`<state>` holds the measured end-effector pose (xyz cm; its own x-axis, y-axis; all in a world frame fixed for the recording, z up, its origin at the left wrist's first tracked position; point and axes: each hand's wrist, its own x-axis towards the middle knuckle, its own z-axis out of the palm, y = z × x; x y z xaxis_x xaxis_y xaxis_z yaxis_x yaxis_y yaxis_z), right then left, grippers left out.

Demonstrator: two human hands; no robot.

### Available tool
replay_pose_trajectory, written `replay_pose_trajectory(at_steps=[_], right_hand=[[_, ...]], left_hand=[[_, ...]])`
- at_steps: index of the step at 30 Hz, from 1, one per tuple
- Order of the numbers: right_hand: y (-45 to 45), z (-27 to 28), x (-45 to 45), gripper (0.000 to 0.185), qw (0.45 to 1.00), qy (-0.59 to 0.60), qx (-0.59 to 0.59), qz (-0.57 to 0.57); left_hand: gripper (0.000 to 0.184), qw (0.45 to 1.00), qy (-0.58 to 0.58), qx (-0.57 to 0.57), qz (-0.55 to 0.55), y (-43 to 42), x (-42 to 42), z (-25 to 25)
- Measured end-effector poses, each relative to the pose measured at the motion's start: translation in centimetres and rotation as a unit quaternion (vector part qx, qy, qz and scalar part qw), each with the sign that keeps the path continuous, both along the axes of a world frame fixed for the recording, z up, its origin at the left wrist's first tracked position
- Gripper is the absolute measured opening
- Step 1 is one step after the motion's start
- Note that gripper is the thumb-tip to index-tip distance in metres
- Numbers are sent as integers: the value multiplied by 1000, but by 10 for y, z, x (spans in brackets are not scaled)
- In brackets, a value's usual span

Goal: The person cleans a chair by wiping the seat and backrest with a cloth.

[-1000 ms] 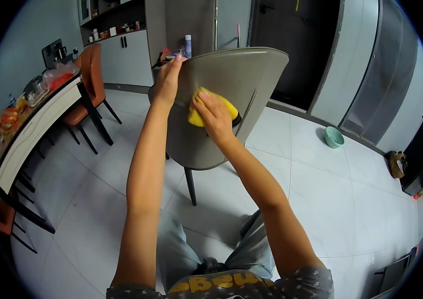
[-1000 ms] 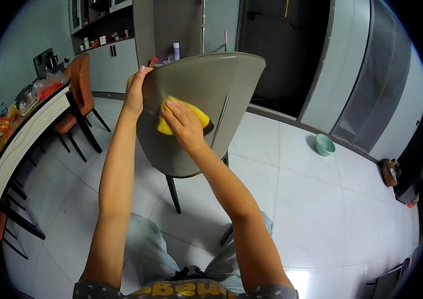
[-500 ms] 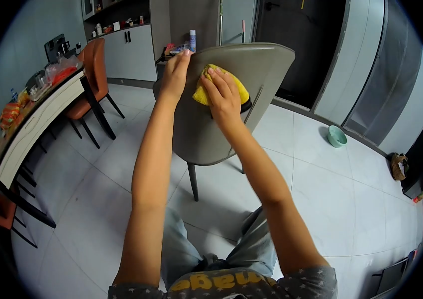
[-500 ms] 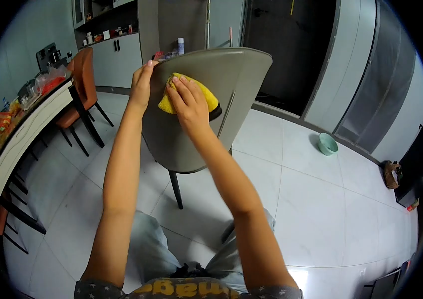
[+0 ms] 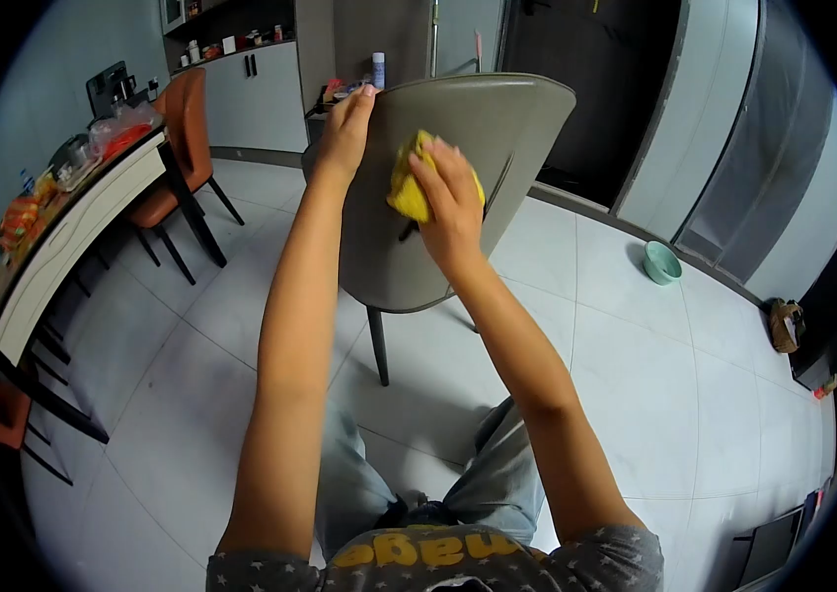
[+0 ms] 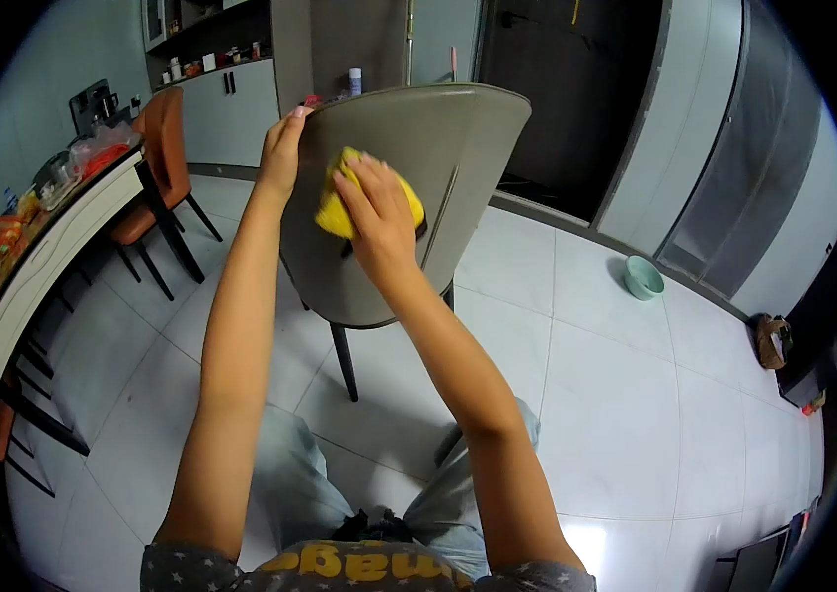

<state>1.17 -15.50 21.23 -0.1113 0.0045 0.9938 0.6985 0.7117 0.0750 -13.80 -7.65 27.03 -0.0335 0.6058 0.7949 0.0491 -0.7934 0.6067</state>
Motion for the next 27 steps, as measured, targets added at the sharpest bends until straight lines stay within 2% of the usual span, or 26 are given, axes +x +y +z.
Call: replay_pose_trajectory(at_steps=[2,5,7,8,10,12,14,17,19,21,22,25,27], right_hand=[[17,25,-11,35,999,-18,41,-29],[50,3,-17,31,994,7,96,-57],[56,-14,-21,30,995,37,76,-60],[55,-26,-22,31,996,60,41,-59],[50,-58,-21,31,995,80,1,-54],[47,-115,-4,32,988,39,-127,-76],[40,-157,16,34,981,-13,-176,-81],[24,-162,35,37,977,-18,-208,-41],[11,-126,33,38,980,5,-197,-31],[2,-68,23,36,997,51,-59,-26],[-5,-37,21,35,998,27,-2,-60],[9,46,30,35,982,-20,161,-98],[23,95,54,40,968,15,222,-114]], left_hand=[[45,1000,0,5,-14,4,-2,-1],[43,999,3,29,-35,8,-5,3],[40,999,9,35,-39,5,-5,0],[38,996,-11,19,-82,5,-4,0],[37,996,8,3,-92,10,-8,1],[38,996,13,4,-88,10,-9,2],[38,999,1,8,-54,7,-4,2],[39,999,22,8,-35,4,-5,3],[41,999,30,12,-26,2,-6,3],[44,999,27,8,17,4,-4,1],[44,999,29,11,15,6,-5,0],[47,999,29,-11,-7,9,-7,0],[48,997,40,-53,39,3,-9,1]])
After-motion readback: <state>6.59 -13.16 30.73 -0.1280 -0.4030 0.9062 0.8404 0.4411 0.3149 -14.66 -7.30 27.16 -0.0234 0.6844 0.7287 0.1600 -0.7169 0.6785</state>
